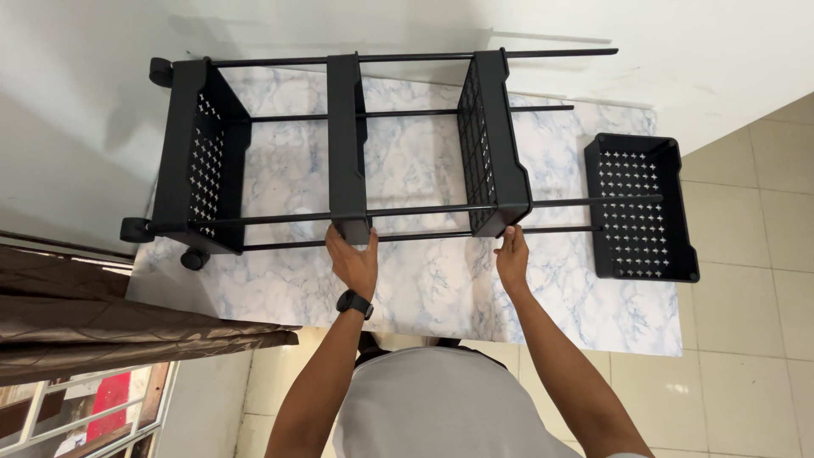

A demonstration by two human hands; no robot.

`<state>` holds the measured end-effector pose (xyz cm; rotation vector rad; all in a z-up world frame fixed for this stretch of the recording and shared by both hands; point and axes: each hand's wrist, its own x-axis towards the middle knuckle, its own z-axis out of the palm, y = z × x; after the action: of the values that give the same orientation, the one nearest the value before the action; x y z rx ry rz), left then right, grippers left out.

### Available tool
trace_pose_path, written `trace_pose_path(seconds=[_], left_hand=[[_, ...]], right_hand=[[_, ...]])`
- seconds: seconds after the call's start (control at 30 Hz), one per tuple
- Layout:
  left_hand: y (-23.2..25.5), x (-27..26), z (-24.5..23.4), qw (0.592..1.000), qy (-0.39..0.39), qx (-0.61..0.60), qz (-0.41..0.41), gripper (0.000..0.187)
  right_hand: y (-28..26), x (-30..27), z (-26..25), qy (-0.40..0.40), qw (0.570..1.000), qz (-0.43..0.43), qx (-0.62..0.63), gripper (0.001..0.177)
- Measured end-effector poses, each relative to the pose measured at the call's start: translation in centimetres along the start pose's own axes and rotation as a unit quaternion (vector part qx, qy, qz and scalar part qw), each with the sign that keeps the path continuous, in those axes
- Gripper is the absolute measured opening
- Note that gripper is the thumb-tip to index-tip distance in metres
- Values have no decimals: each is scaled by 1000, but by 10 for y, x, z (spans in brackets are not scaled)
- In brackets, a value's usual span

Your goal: The person disassembles a black plastic rolling cart by removing the top basket, detaching wheels from the frame, and separating the side panels. The components are placed on a marble-patterned surface.

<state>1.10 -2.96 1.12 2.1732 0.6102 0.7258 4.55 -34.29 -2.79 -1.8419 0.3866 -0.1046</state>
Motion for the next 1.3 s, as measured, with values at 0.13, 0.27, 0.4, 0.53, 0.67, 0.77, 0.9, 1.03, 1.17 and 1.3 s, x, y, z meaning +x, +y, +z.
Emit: trace_pose_path(seconds=[0.13,0.27,0.4,0.53,0.67,0.77,0.9,1.03,1.17,1.3], left_hand=[[-1,-1,-3,1000,2,9,-19,81],[-3,1,-7,999,19,10,-42,82],[-3,7,-12,996,15,-42,-75,83],[2,14,-22,996,16,-71,-61,82],[15,14,-25,989,40,-139,-40,81],[27,7,-21,982,15,-173,-70,79],[50,-11,-3,975,-10,-213,-66,81],[75,-36,18,973,-60,-210,-76,82],[101,-62,39,970,-103,-203,-90,86],[115,-82,54,968,-127,-206,-64,85]], right_hand=[[-1,-10,0,-2,1000,-22,-6,45],[-5,-24,1,-10,1000,-23,-3,47],[-16,-37,2,0,999,-50,12,43],[-42,-44,4,16,992,-116,43,40],[-72,-41,-1,60,989,-134,23,37],[-86,-39,-12,85,984,-152,43,37],[-93,-25,-47,129,975,-180,26,37],[-78,-11,-89,164,964,-208,24,34],[-51,6,-122,216,950,-222,32,34],[-24,15,-150,224,954,-198,30,31]])
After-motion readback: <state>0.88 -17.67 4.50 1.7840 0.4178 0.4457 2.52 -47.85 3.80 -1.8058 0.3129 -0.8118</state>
